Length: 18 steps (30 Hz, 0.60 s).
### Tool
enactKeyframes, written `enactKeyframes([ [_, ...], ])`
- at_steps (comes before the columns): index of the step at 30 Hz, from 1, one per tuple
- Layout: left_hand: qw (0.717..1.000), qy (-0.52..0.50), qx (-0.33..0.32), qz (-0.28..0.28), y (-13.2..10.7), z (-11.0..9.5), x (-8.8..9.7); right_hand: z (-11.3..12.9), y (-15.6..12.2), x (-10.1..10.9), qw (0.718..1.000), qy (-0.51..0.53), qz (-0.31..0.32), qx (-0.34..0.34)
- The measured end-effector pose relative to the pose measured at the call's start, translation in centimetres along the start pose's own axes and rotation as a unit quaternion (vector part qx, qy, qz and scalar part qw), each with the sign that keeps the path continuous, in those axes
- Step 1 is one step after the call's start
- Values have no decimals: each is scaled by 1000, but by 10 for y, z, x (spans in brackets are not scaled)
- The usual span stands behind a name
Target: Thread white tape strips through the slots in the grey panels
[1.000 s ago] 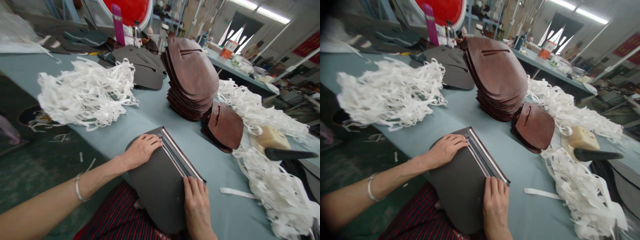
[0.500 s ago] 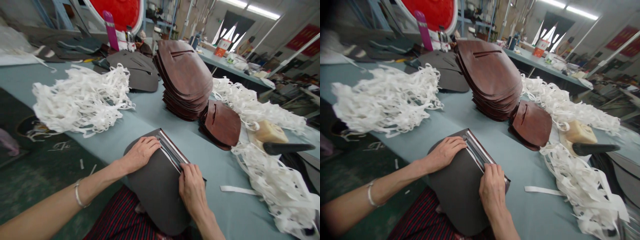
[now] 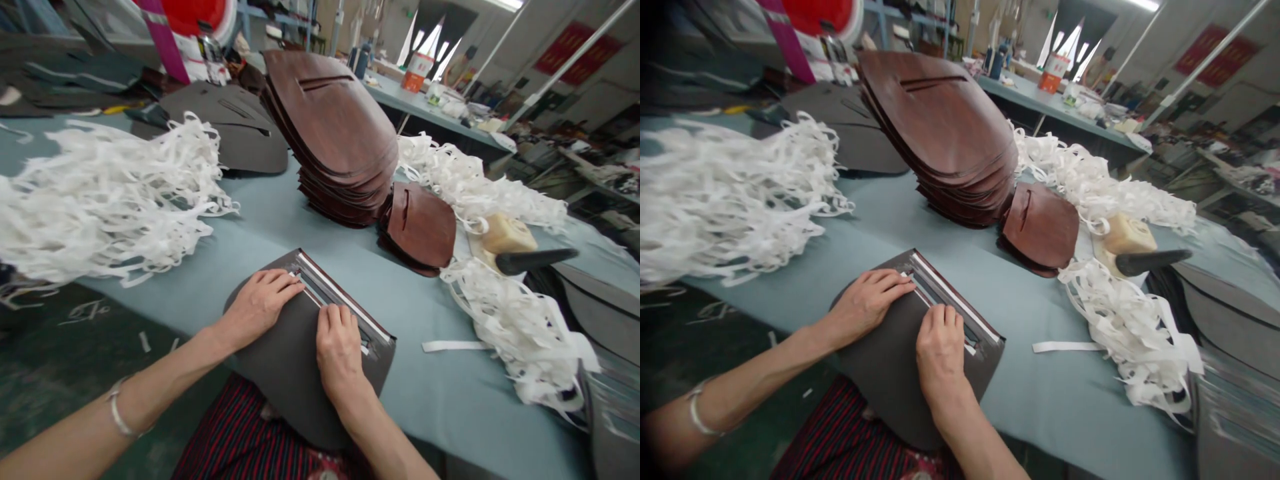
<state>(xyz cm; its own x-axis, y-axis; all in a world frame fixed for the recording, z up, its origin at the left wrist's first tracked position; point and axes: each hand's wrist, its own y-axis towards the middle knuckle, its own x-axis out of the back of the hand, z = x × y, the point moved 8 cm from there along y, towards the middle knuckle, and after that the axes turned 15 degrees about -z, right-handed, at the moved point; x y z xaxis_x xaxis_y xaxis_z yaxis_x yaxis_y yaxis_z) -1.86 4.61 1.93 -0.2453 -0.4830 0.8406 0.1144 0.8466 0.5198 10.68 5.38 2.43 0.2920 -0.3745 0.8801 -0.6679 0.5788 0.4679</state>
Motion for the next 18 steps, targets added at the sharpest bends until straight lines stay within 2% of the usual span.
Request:
enactKeyframes([
  [4, 1000, -3, -4, 4, -2, 2, -3, -29, -48, 27, 1000, 14, -20, 4],
  [8, 1000, -8, -8, 7, -2, 1, -4, -57, -81, 45, 992, 117, -35, -38],
  [13, 999, -18, -28, 9, 1, 3, -2, -79, -85, 41, 956, 240, -68, -154],
  [18, 999, -13, -46, 15, 8, 15, -3, -78, -84, 34, 944, 258, -78, -189],
])
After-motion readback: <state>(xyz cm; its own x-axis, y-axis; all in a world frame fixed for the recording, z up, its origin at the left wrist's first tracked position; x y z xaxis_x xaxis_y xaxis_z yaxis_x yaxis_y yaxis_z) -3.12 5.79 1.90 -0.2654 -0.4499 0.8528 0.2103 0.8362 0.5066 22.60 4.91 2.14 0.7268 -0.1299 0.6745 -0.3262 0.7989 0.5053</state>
